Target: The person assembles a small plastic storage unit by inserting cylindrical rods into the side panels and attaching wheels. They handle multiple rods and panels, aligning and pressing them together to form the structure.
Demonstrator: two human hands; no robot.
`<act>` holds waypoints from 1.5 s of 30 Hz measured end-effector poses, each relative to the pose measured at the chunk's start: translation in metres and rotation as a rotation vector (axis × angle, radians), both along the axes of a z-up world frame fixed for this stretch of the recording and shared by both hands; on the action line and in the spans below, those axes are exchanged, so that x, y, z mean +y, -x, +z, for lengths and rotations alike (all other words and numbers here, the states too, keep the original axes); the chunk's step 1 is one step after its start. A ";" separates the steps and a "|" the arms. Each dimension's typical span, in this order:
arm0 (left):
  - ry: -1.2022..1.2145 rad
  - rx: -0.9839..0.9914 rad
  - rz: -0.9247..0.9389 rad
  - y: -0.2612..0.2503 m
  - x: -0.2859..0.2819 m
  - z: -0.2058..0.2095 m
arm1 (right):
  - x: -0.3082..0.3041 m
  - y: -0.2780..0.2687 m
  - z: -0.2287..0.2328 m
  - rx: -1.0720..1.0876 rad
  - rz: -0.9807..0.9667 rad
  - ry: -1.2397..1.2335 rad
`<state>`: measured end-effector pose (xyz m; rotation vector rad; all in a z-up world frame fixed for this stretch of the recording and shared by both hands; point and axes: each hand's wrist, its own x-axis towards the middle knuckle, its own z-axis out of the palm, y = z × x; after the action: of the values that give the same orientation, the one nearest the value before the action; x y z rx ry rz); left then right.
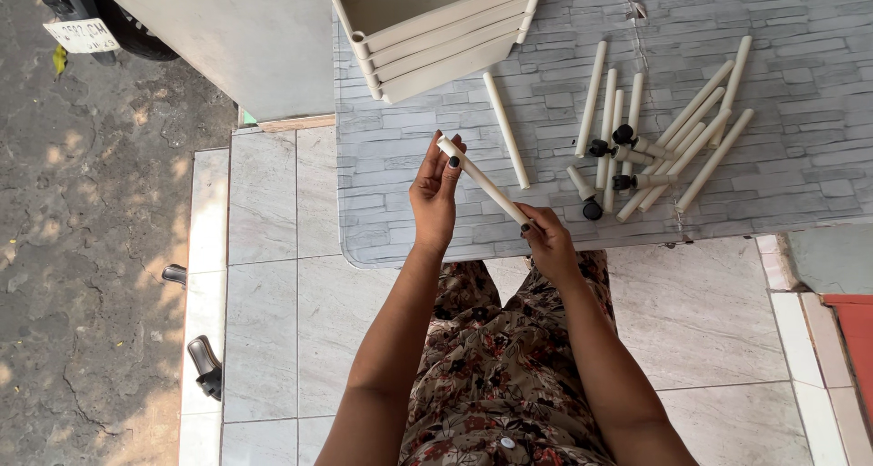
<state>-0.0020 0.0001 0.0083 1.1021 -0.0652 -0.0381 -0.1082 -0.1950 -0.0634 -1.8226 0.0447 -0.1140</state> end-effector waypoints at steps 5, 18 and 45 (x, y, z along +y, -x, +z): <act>-0.017 0.026 0.001 0.000 0.002 0.017 | 0.001 0.001 0.016 -0.023 -0.034 0.023; 0.291 0.065 0.132 -0.018 0.017 0.004 | -0.011 0.003 0.016 -0.029 -0.065 -0.265; -0.396 0.160 -0.238 -0.029 0.005 -0.052 | -0.010 -0.011 -0.031 0.216 -0.256 0.250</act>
<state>0.0274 0.0046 -0.0435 1.4779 -0.0460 -0.3652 -0.0969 -0.2046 -0.0944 -2.0663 0.4334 -0.1061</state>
